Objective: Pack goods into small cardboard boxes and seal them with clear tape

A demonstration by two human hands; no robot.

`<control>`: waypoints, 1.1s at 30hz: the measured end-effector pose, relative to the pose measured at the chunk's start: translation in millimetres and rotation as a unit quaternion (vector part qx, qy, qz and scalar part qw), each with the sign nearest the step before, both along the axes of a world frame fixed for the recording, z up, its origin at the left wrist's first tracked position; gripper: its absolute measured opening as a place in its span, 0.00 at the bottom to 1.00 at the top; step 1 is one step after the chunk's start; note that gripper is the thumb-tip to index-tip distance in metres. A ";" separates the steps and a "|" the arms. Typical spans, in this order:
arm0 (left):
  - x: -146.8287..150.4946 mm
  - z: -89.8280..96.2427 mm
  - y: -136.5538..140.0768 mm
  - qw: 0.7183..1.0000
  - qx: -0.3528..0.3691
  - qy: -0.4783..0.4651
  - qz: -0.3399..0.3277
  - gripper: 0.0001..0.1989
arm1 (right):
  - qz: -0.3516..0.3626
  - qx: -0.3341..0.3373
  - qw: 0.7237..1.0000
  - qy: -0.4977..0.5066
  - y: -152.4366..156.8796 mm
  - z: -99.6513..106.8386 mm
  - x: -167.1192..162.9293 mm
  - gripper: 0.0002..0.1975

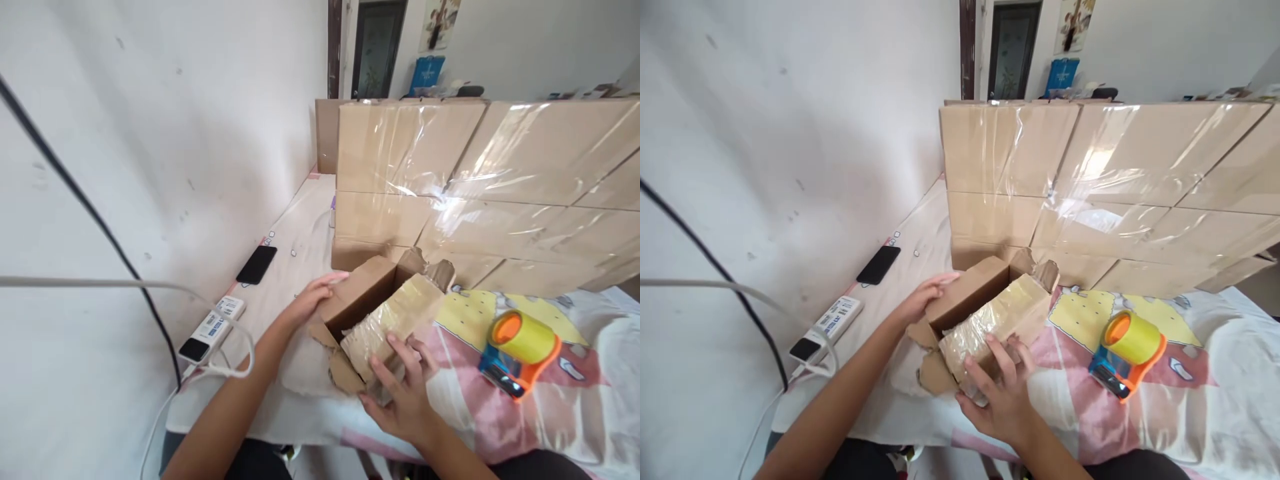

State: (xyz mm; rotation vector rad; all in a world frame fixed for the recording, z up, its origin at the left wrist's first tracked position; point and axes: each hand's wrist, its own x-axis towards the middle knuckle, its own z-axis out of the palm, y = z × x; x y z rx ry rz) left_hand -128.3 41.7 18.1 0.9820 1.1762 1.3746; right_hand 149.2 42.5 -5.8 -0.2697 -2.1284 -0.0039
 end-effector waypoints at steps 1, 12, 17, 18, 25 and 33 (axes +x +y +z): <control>-4.8 12.1 14.4 1.000 -0.002 0.013 -0.025 0.33 | -0.011 -0.006 1.000 -0.005 -3.9 4.1 0.5 0.21; 7.5 117.0 82.2 0.859 0.056 0.480 -0.170 0.29 | -0.024 -0.004 1.000 -0.004 21.7 23.0 22.9 0.26; 22.2 110.4 64.7 0.854 0.080 0.490 -0.158 0.27 | -0.094 -0.133 0.986 0.042 76.3 54.1 57.5 0.40; 24.2 109.4 65.6 0.853 0.079 0.491 -0.158 0.27 | -0.110 -0.155 0.982 0.017 80.7 56.8 60.1 0.39; 22.0 98.6 80.1 0.881 0.063 0.454 -0.117 0.23 | -0.128 -0.141 0.981 0.027 60.3 60.6 54.5 0.26; -23.9 28.7 58.4 0.951 -0.002 0.263 0.162 0.14 | -0.039 -0.095 0.993 0.057 39.8 49.4 44.4 0.11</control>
